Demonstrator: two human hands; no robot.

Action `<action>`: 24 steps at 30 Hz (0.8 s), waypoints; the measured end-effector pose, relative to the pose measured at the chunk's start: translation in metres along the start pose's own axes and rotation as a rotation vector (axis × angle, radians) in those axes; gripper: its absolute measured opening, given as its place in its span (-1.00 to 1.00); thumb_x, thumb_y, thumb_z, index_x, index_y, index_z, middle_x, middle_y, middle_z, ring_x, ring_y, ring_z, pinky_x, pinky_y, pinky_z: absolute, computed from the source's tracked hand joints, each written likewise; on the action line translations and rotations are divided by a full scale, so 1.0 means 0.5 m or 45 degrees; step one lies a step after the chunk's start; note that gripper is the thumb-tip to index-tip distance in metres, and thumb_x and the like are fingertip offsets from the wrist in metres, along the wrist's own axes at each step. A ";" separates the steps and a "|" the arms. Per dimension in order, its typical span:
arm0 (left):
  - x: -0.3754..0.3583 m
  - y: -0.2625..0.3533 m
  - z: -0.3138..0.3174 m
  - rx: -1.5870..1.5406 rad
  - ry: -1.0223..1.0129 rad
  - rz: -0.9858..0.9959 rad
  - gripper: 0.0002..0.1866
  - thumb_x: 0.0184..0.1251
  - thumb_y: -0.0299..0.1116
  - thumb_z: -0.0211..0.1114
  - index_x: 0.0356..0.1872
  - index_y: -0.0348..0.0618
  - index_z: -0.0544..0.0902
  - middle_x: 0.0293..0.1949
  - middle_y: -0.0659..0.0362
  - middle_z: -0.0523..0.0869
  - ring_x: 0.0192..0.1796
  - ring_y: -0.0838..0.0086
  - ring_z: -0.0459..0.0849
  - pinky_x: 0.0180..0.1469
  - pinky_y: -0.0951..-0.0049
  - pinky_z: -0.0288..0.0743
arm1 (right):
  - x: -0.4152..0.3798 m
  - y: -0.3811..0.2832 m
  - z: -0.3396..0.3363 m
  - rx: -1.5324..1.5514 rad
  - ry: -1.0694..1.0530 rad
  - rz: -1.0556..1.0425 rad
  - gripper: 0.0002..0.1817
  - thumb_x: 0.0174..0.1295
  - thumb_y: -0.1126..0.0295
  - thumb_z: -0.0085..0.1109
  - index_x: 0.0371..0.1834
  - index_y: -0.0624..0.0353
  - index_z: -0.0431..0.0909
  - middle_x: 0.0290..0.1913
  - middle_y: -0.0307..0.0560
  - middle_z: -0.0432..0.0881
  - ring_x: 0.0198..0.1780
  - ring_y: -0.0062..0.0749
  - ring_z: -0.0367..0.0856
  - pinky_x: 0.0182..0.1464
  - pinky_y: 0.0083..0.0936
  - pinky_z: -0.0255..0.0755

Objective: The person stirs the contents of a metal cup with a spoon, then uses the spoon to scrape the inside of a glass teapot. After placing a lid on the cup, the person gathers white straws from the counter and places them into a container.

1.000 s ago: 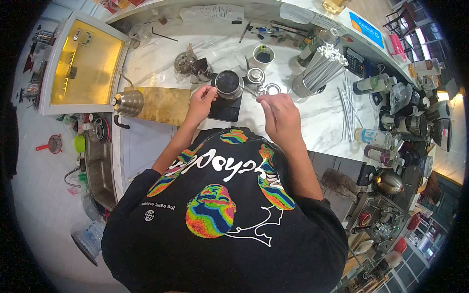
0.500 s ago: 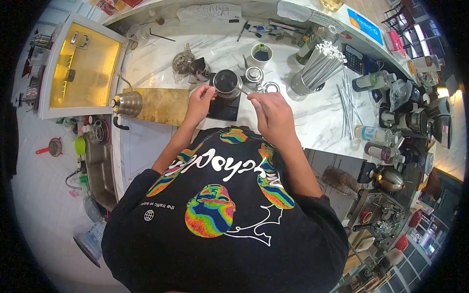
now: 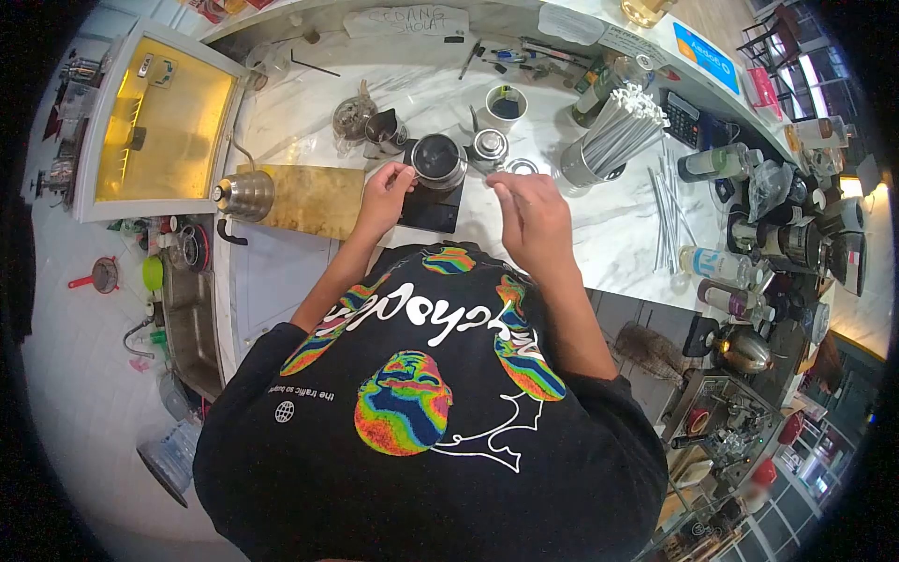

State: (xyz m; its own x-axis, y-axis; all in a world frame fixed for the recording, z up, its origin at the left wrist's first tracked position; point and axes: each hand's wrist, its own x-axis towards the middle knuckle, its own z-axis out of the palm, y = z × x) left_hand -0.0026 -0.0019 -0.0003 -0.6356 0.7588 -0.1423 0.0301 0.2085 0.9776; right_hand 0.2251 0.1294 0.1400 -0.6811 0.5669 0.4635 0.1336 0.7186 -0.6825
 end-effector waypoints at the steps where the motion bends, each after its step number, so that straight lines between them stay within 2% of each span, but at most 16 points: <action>1: 0.000 -0.001 0.000 -0.012 -0.002 0.005 -0.77 0.54 -0.27 0.31 -0.24 -0.24 0.68 -0.40 0.31 0.69 -0.33 0.70 0.55 -0.22 0.58 0.45 | -0.001 0.004 -0.007 -0.009 0.011 -0.016 -0.92 0.35 0.58 0.25 -0.15 0.22 0.69 -0.21 -0.05 0.78 -0.26 -0.10 0.67 -0.13 -0.27 0.50; 6: 0.002 -0.006 0.004 -0.047 0.008 -0.006 -0.78 0.53 -0.27 0.31 -0.24 -0.24 0.68 -0.40 0.31 0.69 -0.33 0.70 0.56 -0.21 0.58 0.46 | -0.003 -0.001 -0.012 0.012 -0.002 -0.097 -0.91 0.36 0.57 0.25 -0.14 0.23 0.69 -0.21 -0.04 0.78 -0.25 -0.11 0.67 -0.12 -0.27 0.51; 8: 0.005 -0.013 -0.002 0.001 -0.060 -0.031 -0.76 0.59 -0.25 0.24 -0.15 -0.25 0.66 -0.28 0.22 0.73 -0.20 0.59 0.67 -0.05 0.51 0.56 | -0.001 -0.003 -0.001 -0.022 -0.051 -0.080 -0.86 0.44 0.57 0.14 -0.14 0.26 0.72 -0.24 -0.05 0.77 -0.23 -0.16 0.69 -0.15 -0.35 0.52; 12: 0.002 -0.006 -0.005 0.016 -0.067 -0.021 -0.76 0.59 -0.25 0.24 -0.15 -0.25 0.66 -0.28 0.21 0.74 -0.21 0.58 0.67 -0.05 0.50 0.56 | 0.003 0.002 -0.001 -0.016 -0.019 -0.019 -0.87 0.44 0.57 0.15 -0.15 0.26 0.72 -0.23 -0.05 0.77 -0.21 -0.15 0.70 -0.14 -0.35 0.53; 15: 0.003 -0.003 -0.003 0.036 -0.060 -0.031 -0.76 0.59 -0.25 0.24 -0.15 -0.25 0.66 -0.27 0.20 0.74 -0.21 0.57 0.67 -0.05 0.50 0.56 | 0.000 0.006 -0.016 -0.032 0.021 -0.073 -0.87 0.43 0.56 0.16 -0.14 0.25 0.73 -0.23 -0.05 0.78 -0.22 -0.15 0.69 -0.15 -0.34 0.54; 21: 0.002 0.005 -0.002 0.041 -0.053 -0.055 -0.76 0.59 -0.25 0.24 -0.14 -0.25 0.67 -0.27 0.20 0.75 -0.21 0.58 0.67 -0.05 0.50 0.57 | -0.004 0.001 -0.003 -0.024 -0.070 -0.056 -0.87 0.44 0.57 0.15 -0.16 0.25 0.72 -0.22 -0.04 0.78 -0.22 -0.15 0.70 -0.14 -0.33 0.54; 24: 0.001 0.005 -0.006 0.063 -0.051 -0.029 -0.75 0.59 -0.24 0.24 -0.14 -0.26 0.67 -0.27 0.20 0.75 -0.21 0.59 0.67 -0.05 0.50 0.56 | 0.003 0.006 -0.003 -0.009 0.003 -0.040 -0.91 0.36 0.56 0.23 -0.15 0.23 0.69 -0.24 -0.03 0.76 -0.26 -0.07 0.66 -0.11 -0.23 0.51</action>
State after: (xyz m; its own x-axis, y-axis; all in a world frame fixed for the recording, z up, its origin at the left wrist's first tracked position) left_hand -0.0053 -0.0028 0.0024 -0.6051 0.7774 -0.1714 0.0546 0.2553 0.9653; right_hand 0.2255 0.1328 0.1396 -0.6832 0.5448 0.4863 0.1171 0.7390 -0.6634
